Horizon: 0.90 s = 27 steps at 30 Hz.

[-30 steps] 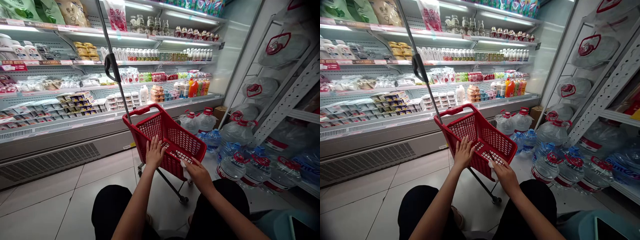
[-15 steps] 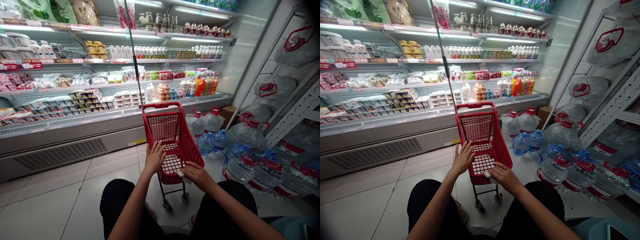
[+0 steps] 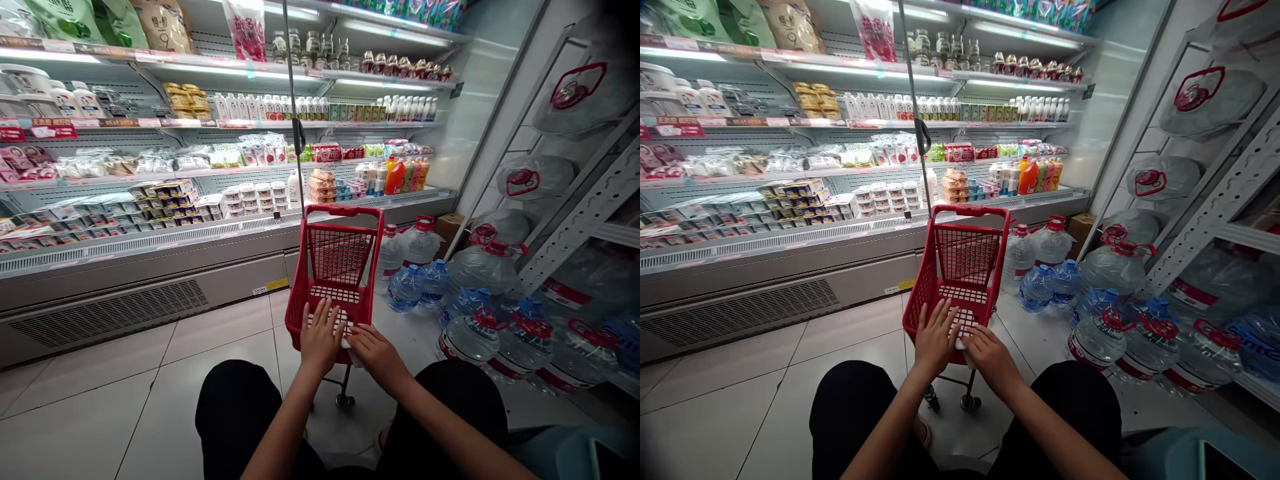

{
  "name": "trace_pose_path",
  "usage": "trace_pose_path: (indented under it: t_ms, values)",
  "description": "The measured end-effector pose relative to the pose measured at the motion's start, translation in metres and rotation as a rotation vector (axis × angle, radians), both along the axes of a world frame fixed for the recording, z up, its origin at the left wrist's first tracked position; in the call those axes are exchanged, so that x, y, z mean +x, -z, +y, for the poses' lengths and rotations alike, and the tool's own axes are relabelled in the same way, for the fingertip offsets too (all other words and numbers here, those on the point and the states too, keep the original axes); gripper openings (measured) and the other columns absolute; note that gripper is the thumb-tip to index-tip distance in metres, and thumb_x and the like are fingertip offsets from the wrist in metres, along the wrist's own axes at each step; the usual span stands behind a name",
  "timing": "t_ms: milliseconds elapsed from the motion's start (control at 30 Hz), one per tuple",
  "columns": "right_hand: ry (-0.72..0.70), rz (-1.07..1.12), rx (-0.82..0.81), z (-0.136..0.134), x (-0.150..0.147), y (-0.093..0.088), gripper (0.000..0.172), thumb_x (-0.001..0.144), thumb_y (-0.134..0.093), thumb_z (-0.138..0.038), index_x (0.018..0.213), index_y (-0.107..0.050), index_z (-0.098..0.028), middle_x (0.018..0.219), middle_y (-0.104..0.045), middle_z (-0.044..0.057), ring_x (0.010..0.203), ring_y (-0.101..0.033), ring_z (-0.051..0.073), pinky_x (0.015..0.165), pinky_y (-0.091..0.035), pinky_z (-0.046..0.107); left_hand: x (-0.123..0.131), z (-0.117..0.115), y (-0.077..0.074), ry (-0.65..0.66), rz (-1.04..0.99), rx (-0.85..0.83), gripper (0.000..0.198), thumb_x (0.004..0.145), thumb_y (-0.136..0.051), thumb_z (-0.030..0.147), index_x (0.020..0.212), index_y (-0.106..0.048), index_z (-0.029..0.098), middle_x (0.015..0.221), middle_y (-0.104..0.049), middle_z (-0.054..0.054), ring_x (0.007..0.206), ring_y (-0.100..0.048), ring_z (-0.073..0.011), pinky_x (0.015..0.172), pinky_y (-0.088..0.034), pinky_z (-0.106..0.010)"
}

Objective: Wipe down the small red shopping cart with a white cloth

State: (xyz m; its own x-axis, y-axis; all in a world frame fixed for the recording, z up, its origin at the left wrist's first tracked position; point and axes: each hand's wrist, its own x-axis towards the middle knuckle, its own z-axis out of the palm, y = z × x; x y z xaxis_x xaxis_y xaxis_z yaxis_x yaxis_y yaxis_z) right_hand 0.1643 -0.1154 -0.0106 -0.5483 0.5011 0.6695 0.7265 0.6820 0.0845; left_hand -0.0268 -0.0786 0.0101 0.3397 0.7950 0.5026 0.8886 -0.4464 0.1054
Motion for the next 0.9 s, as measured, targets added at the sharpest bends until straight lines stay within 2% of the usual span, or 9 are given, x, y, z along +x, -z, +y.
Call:
trace_pose_path:
  t_ms: [167, 333, 433, 600, 700, 767, 833, 900]
  values:
    - [-0.141, -0.041, -0.057, -0.001, -0.018, -0.008, 0.034, 0.103, -0.047, -0.010, 0.133, -0.061, -0.017, 0.117, -0.076, 0.008, 0.118, -0.069, 0.019, 0.112, -0.052, 0.041, -0.048, 0.005, -0.007, 0.052, 0.069, 0.040, 0.054, 0.109, -0.038, 0.045, 0.159, -0.040, 0.027, 0.169, -0.030, -0.003, 0.158, -0.026, -0.0230, 0.132, -0.007, -0.052]
    - [-0.342, -0.153, -0.050, 0.022, -0.020, -0.022, 0.026, 0.103, -0.052, -0.012, 0.122, -0.066, -0.022, 0.112, -0.077, 0.002, 0.116, -0.067, 0.014, 0.116, -0.047, 0.036, -0.091, 0.017, -0.012, 0.107, 0.141, -0.020, 0.055, 0.110, -0.034, 0.045, 0.163, -0.030, 0.030, 0.171, -0.025, 0.000, 0.159, -0.020, -0.0203, 0.132, 0.000, -0.049]
    - [-0.381, -0.212, -0.062, 0.049, -0.001, -0.035, 0.024, 0.102, -0.056, -0.013, 0.119, -0.068, -0.024, 0.114, -0.077, 0.000, 0.117, -0.067, 0.014, 0.116, -0.046, 0.036, -0.101, 0.023, -0.015, 0.123, 0.154, -0.110, 0.055, 0.111, -0.030, 0.048, 0.163, -0.028, 0.032, 0.171, -0.026, 0.001, 0.159, -0.020, -0.0189, 0.131, 0.003, -0.050]
    - [-0.228, -0.231, -0.051, 0.091, 0.069, -0.058, 0.036, 0.097, -0.053, -0.006, 0.124, -0.068, -0.025, 0.120, -0.076, 0.002, 0.114, -0.069, 0.017, 0.112, -0.050, 0.040, -0.111, 0.036, -0.024, 0.026, 0.139, -0.279, 0.056, 0.111, -0.020, 0.050, 0.163, -0.029, 0.032, 0.171, -0.027, 0.000, 0.160, -0.016, -0.0195, 0.131, -0.001, -0.053]
    - [-0.148, -0.251, -0.016, 0.100, 0.102, -0.066, 0.040, 0.095, -0.051, -0.002, 0.122, -0.070, -0.025, 0.120, -0.076, 0.002, 0.112, -0.071, 0.018, 0.110, -0.051, 0.040, -0.111, 0.041, -0.030, -0.027, 0.152, -0.315, 0.058, 0.110, -0.018, 0.053, 0.161, -0.035, 0.032, 0.168, -0.033, -0.001, 0.159, -0.021, -0.0203, 0.130, -0.004, -0.054]
    - [-0.128, -0.260, -0.009, 0.096, 0.112, -0.067, 0.040, 0.094, -0.051, -0.002, 0.121, -0.070, -0.024, 0.119, -0.077, 0.002, 0.111, -0.071, 0.017, 0.110, -0.052, 0.039, -0.100, 0.038, -0.033, -0.047, 0.150, -0.324, 0.060, 0.109, -0.019, 0.056, 0.159, -0.041, 0.032, 0.165, -0.041, -0.003, 0.158, -0.026, -0.0219, 0.130, -0.005, -0.056]
    - [-0.104, -0.258, -0.007, 0.088, 0.111, -0.065, 0.041, 0.093, -0.052, -0.001, 0.123, -0.070, -0.022, 0.121, -0.076, 0.003, 0.112, -0.071, 0.018, 0.111, -0.052, 0.039, -0.076, 0.028, -0.033, -0.042, 0.129, -0.308, 0.062, 0.108, -0.019, 0.059, 0.156, -0.046, 0.029, 0.163, -0.045, -0.005, 0.157, -0.029, -0.0237, 0.130, -0.009, -0.055]
    - [-0.060, -0.254, 0.001, 0.078, 0.104, -0.062, 0.043, 0.092, -0.054, -0.001, 0.126, -0.069, -0.021, 0.124, -0.075, 0.005, 0.115, -0.070, 0.020, 0.111, -0.052, 0.040, -0.043, 0.013, -0.032, 0.013, 0.100, -0.257, 0.064, 0.107, -0.026, 0.062, 0.155, -0.047, 0.025, 0.163, -0.044, -0.008, 0.155, -0.033, -0.0255, 0.129, -0.020, -0.050]
